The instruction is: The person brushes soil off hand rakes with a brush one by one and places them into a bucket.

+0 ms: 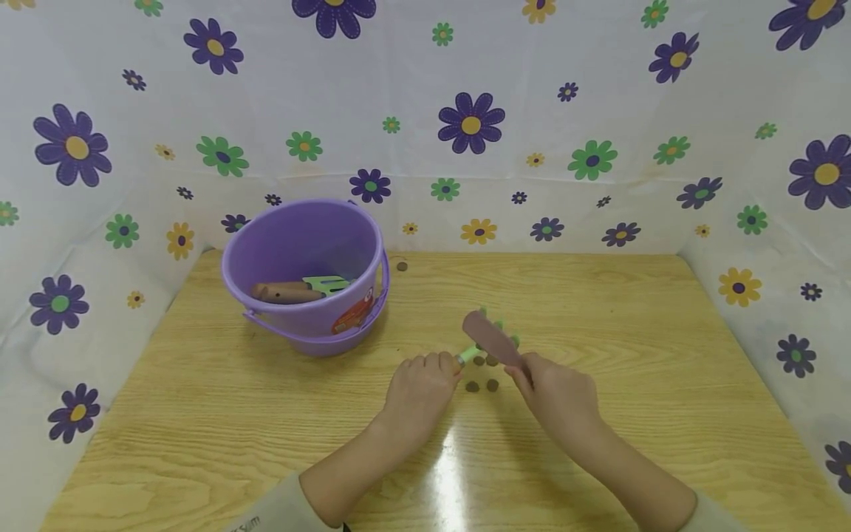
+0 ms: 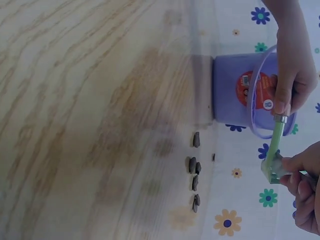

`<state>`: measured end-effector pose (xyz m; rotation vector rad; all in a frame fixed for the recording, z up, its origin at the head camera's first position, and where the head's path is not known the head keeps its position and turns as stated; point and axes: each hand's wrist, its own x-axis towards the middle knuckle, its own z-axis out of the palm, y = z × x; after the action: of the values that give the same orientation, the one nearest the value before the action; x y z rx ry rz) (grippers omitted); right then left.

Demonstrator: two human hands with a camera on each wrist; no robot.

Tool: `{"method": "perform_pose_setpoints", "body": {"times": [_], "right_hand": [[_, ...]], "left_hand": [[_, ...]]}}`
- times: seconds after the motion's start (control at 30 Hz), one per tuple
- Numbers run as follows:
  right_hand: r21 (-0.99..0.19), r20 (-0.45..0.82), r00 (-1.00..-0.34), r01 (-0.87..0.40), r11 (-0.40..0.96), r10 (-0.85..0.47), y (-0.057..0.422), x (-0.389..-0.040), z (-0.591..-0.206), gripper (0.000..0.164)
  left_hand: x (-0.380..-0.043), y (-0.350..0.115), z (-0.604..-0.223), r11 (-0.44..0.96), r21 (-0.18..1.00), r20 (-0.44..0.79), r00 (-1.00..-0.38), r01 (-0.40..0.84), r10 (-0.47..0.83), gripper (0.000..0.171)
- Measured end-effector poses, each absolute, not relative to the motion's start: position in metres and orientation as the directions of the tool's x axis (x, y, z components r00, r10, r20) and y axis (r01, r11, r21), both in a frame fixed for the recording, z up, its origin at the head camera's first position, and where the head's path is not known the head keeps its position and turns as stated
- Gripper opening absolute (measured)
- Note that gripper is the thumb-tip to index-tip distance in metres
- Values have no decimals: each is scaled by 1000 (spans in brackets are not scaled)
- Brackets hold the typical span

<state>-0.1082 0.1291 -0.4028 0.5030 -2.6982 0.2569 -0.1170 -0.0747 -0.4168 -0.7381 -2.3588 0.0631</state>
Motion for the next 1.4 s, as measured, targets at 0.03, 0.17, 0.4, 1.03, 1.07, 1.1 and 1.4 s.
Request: {"method": "perform_pose_setpoints", "body": {"times": [0.03,0.17,0.4,1.03,1.07,1.1,1.4], "right_hand": [[-73,427,-844,-389,918,-324,129,-108,-404,23],[66,533,-751,-423,904,-391,131,-109,-410,26],[201,618,-640,-433,879,-457,133,-111,-418,61],[225,684,-591,-387,894,-428,136,-113,-406,58],[208,696,-581,-401,892,-423,136,-112,-406,56],[193,709,-567,-416,889,-419,135,-111,-405,54],[53,809,-469,-542,839,-354,130,-103,-396,51]], "left_hand": [[-117,-75,-417,840,-235,580,-623,489,525,32],[-117,-74,-417,841,-249,574,-626,480,528,33],[-116,-72,-416,833,-287,534,-643,473,549,32],[-114,-77,-416,844,6,206,-826,537,525,18],[-115,-78,-415,839,88,172,-838,537,519,18],[-115,-80,-414,831,183,137,-850,526,508,20],[-112,-88,-409,621,756,-133,-879,209,459,39]]}}
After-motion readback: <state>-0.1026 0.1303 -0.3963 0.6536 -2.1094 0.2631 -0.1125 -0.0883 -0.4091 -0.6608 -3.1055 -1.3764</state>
